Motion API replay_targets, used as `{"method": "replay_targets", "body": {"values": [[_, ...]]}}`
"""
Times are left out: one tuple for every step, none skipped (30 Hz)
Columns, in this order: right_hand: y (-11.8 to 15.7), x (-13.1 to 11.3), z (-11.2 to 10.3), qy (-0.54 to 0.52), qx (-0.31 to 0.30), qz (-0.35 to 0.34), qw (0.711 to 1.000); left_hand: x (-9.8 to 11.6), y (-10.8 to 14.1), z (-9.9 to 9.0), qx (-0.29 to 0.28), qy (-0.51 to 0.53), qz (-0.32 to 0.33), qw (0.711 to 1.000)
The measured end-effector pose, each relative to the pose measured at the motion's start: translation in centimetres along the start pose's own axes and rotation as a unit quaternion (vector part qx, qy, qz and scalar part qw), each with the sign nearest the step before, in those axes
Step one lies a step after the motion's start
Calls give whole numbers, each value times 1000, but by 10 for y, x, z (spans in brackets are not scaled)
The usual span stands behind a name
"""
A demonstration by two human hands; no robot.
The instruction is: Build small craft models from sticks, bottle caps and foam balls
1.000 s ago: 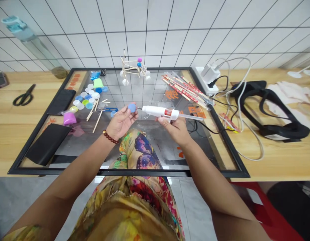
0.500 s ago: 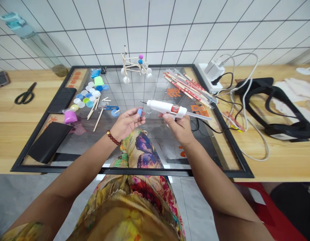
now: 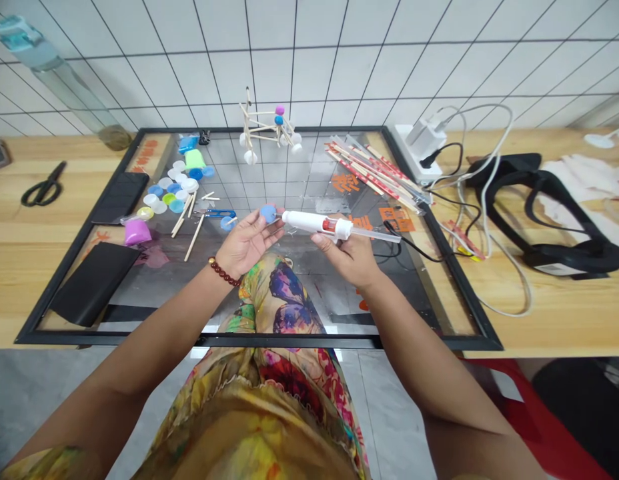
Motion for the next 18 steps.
{"method": "replay_targets", "body": {"values": [[0, 0, 0, 1, 0, 2, 1000, 0, 0, 0, -4, -2, 2, 1000], [0, 0, 0, 1, -1, 4, 1000, 0, 0, 0, -8, -3, 5, 1000], [0, 1, 1, 0, -1, 7, 1000, 0, 0, 0, -11, -4, 7, 1000], [0, 1, 1, -2, -3, 10, 1000, 0, 0, 0, -13, -5, 9, 1000], [-1, 1, 1, -5, -4, 12, 1000, 0, 0, 1, -13, -7, 10, 1000], [-1, 1, 1, -8, -5, 15, 1000, 0, 0, 1, -12, -9, 10, 1000], [-1, 1, 2, -10, -6, 16, 1000, 0, 0, 1, -10, -11, 10, 1000], [-1, 1, 1, -12, -6, 17, 1000, 1, 0, 1, -7, -13, 10, 1000], [-1, 1, 1, -13, -6, 18, 1000, 1, 0, 1, -5, -15, 10, 1000], [-1, 1, 1, -13, -7, 18, 1000, 1, 1, 1, -4, -16, 10, 1000], [-1, 1, 1, -12, -7, 19, 1000, 1, 1, 1, -3, -16, 11, 1000], [-1, 2, 1, -11, -8, 19, 1000, 1, 1, 1, -3, -17, 12, 1000], [-1, 2, 1, -10, -8, 18, 1000, 1, 1, 1, -1, -18, 12, 1000], [-1, 2, 1, -8, -9, 18, 1000, 1, 1, 1, 0, -19, 12, 1000], [-1, 2, 1, -7, -10, 17, 1000, 1, 1, 1, 2, -19, 13, 1000], [-1, 2, 1, -5, -12, 15, 1000, 1, 1, 1, 3, -20, 13, 1000], [-1, 2, 2, -4, -14, 14, 1000, 1, 1, 0, 4, -20, 13, 1000], [-1, 3, 2, -4, -15, 13, 1000, 1, 1, 0, 4, -20, 14, 1000]]}}
Point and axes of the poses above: each hand's wrist, its own y-axis away from the middle knuckle, its own z-axis out of the palm, x = y × z, the point moved 5 cm from there along -y, towards the middle knuckle, and after that the axes turned 5 degrees about x, right-handed, at the moved point
